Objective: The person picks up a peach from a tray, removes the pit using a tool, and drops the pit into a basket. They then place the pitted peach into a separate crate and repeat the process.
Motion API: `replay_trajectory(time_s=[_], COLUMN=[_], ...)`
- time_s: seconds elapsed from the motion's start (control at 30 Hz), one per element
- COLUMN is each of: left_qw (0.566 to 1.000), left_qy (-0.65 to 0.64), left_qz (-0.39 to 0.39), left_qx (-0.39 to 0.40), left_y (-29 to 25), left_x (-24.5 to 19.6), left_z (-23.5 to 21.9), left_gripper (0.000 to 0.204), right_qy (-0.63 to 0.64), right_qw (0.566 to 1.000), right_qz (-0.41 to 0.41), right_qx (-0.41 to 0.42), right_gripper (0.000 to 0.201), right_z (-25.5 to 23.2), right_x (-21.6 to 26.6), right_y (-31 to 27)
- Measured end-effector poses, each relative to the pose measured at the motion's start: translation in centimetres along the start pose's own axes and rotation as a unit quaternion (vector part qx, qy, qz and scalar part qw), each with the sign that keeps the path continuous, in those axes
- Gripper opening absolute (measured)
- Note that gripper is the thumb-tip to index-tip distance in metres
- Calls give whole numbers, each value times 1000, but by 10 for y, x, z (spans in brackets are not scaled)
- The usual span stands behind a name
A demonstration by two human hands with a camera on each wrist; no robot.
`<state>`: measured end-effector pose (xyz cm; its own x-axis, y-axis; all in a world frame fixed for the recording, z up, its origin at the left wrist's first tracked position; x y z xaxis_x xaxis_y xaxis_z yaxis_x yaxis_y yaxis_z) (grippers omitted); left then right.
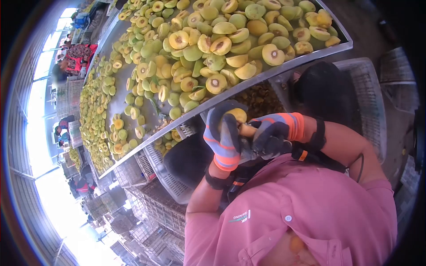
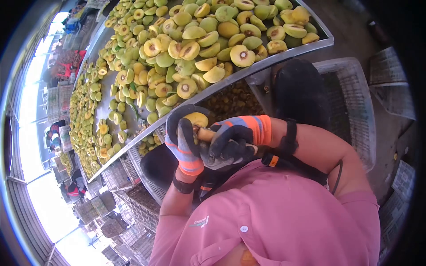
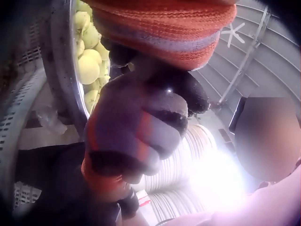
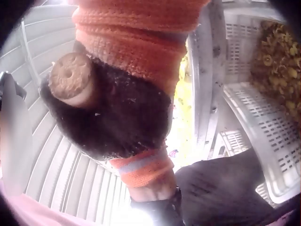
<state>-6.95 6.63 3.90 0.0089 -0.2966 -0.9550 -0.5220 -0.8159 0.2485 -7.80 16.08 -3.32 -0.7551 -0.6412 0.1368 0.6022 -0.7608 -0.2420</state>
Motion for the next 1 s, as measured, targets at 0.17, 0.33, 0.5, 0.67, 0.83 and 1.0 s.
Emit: replay_trajectory(time_s=[0.17, 0.33, 0.5, 0.67, 0.83, 1.0], left_qw=[998, 973, 975, 766, 670, 914], left_qy=[2, 80, 189, 621, 720, 397], left_qz=[22, 195, 116, -65, 107, 83], left_qx=[62, 96, -29, -152, -143, 6], left_y=[-2, -13, -3, -4, 13, 73], left_x=[-1, -8, 14, -2, -20, 34], left_z=[-6, -16, -64, -217, -216, -65], left_gripper=[25, 22, 15, 34, 45, 46], right_qy=[50, -247, -381, -573, -134, 124], right_qw=[997, 965, 891, 688, 910, 948], right_qz=[37, -62, -148, -87, -116, -132], right_qx=[55, 67, -198, -437, -374, -263], right_gripper=[10, 23, 23, 28, 29, 19], right_z=[-1, 14, -28, -68, -93, -84], right_x=[-20, -18, 27, 37, 16, 33], right_y=[14, 13, 12, 4, 28, 37])
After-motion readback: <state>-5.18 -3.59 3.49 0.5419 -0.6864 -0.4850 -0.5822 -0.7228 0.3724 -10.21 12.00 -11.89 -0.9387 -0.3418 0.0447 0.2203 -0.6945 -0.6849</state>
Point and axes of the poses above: each hand's wrist, its own y-axis towards the middle knuckle, its own z-axis out of the palm, x = y × z, the point moved 9 cm from there along y, towards the middle knuckle, and after that the axes turned 13 degrees about -x, right-handed, at the moved point
